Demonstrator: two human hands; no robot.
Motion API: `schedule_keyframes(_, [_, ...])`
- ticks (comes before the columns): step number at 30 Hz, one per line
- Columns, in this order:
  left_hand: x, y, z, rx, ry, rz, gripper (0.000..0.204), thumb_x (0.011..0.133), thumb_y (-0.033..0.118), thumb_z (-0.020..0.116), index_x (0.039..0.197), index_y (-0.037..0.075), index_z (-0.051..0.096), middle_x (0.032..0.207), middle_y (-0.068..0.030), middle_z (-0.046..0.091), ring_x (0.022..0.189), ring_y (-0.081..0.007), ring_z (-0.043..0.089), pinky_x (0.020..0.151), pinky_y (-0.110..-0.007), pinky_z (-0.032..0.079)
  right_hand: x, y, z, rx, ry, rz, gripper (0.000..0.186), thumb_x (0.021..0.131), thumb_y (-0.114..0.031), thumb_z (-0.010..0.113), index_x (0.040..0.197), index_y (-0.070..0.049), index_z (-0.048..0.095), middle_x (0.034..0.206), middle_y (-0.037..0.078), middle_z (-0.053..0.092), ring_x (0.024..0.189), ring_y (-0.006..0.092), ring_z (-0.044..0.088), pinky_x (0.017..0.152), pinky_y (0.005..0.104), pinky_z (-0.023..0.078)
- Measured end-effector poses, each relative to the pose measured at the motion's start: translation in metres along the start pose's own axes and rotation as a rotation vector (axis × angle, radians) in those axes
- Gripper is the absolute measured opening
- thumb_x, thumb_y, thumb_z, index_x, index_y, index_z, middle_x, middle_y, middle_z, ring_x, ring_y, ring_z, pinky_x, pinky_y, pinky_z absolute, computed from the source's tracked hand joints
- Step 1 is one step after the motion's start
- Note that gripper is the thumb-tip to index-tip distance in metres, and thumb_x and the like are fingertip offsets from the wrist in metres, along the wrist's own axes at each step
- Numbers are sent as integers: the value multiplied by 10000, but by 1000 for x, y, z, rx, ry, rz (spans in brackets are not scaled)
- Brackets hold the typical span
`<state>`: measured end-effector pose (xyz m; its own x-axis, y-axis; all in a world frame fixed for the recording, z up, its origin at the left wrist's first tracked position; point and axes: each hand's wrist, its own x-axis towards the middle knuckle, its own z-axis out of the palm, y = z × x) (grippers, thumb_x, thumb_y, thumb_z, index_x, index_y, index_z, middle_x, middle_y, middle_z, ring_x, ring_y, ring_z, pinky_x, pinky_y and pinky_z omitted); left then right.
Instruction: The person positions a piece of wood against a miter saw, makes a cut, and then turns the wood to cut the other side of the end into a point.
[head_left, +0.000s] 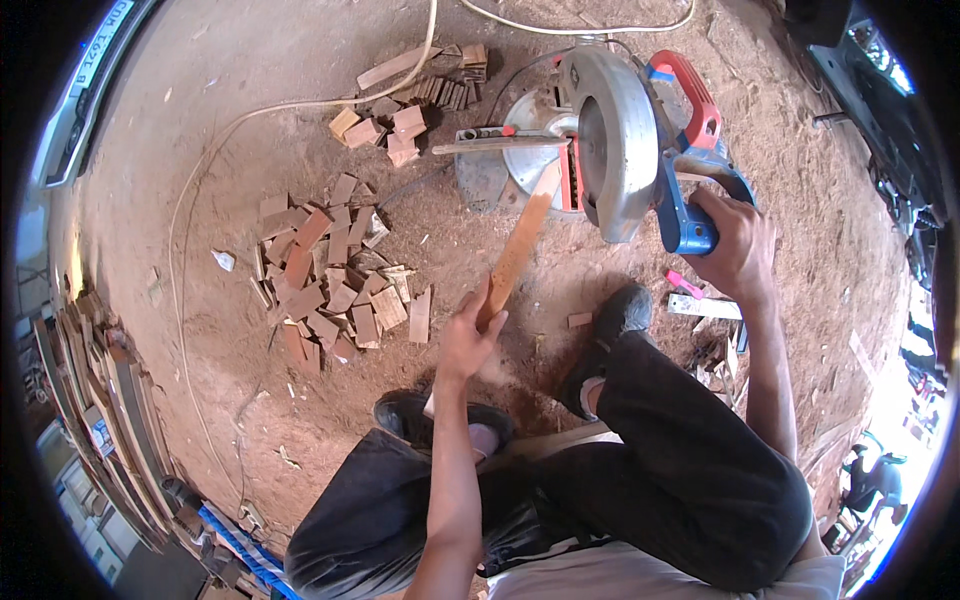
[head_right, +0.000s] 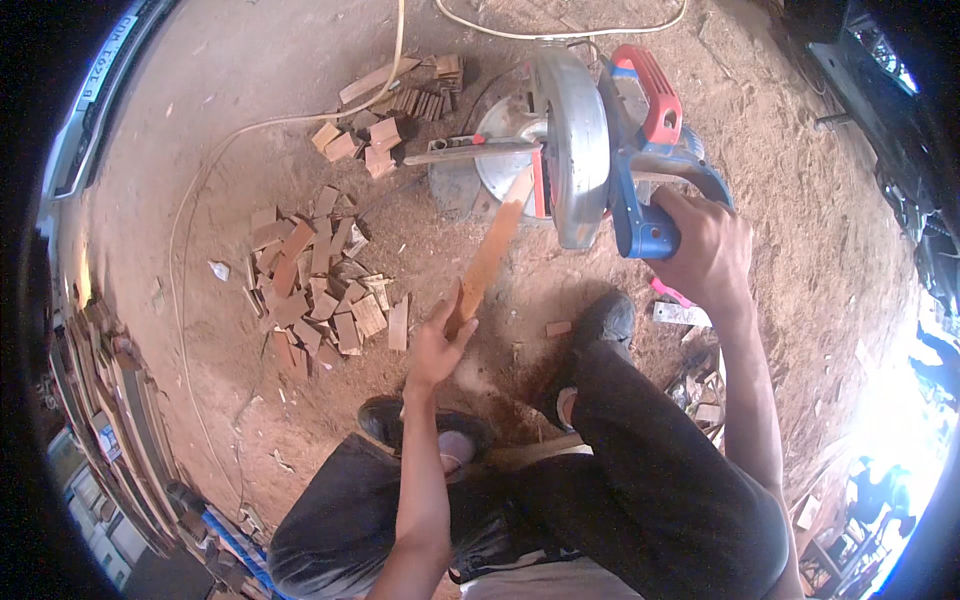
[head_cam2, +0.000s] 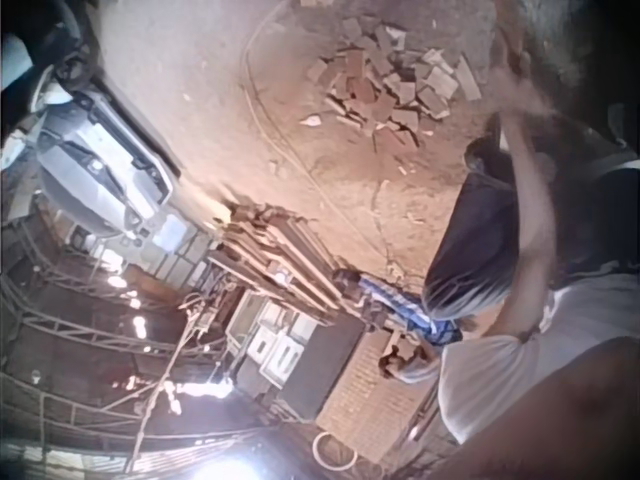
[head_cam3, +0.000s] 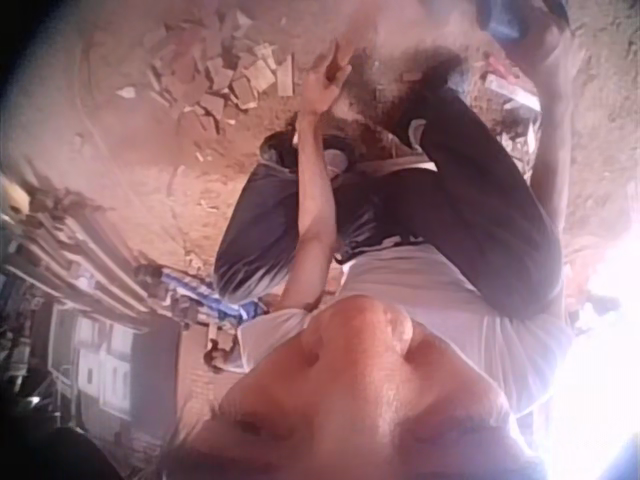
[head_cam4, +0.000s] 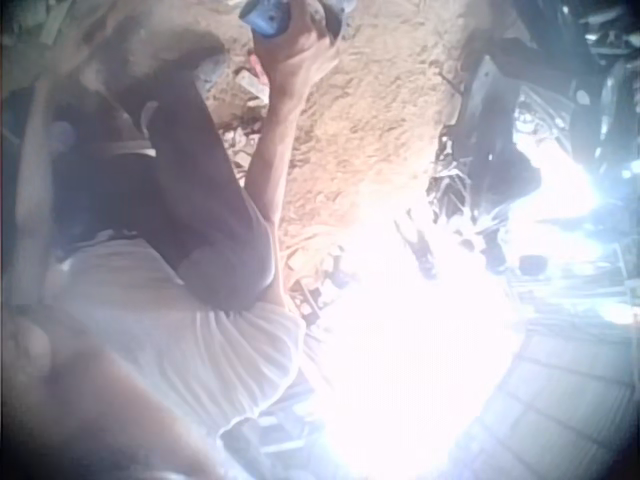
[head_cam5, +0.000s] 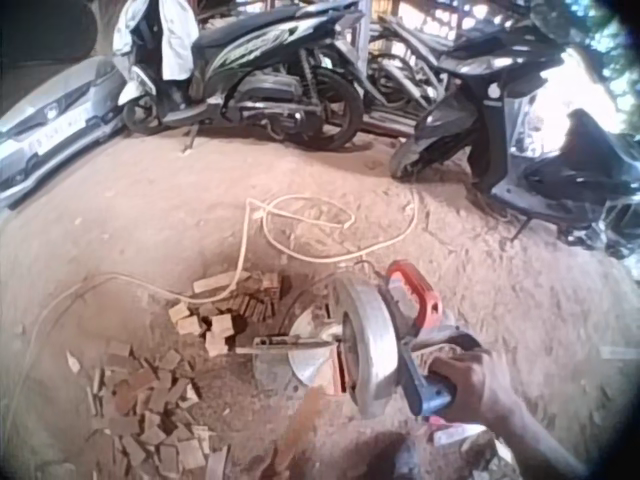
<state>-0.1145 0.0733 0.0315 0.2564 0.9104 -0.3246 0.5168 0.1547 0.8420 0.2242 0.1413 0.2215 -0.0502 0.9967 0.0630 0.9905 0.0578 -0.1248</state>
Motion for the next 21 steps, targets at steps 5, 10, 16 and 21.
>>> schedule_keyframes(5, [12, -21, 0, 125, 98, 74, 679, 877, 251, 772, 1500, 186, 509, 1096, -151, 704, 974, -362, 703, 812, -432, 573, -3, -2, 8, 1, 33, -51, 324, 660, -188, 808, 946, -136, 664, 784, 64, 691, 741, 280, 700, 634, 410, 544])
schedule_keyframes(10, [11, -19, 8, 136, 126, 145, 675, 889, 276, 763, 1506, 198, 502, 1080, -153, 709, 937, -364, 712, 778, -442, 579, -11, 3, 21, 4, 42, -61, 326, 662, -179, 802, 950, -124, 660, 759, 56, 675, 706, 271, 685, 633, 400, 529])
schedule_keyframes(16, [11, -23, 13, 119, 71, 23, 634, 911, 248, 758, 1493, 169, 519, 1144, -194, 705, 1051, -375, 694, 875, -424, 553, -18, 7, 34, 13, 59, -65, 304, 674, -174, 789, 945, -117, 662, 775, 49, 682, 727, 256, 692, 663, 395, 530])
schedule_keyframes(21, [16, -37, 18, 87, 135, 120, 643, 895, 253, 759, 1492, 205, 524, 1080, -153, 713, 937, -352, 712, 788, -421, 569, -24, 7, 44, 32, 65, -41, 334, 625, -156, 776, 923, -99, 636, 829, 83, 689, 809, 297, 696, 711, 404, 520])
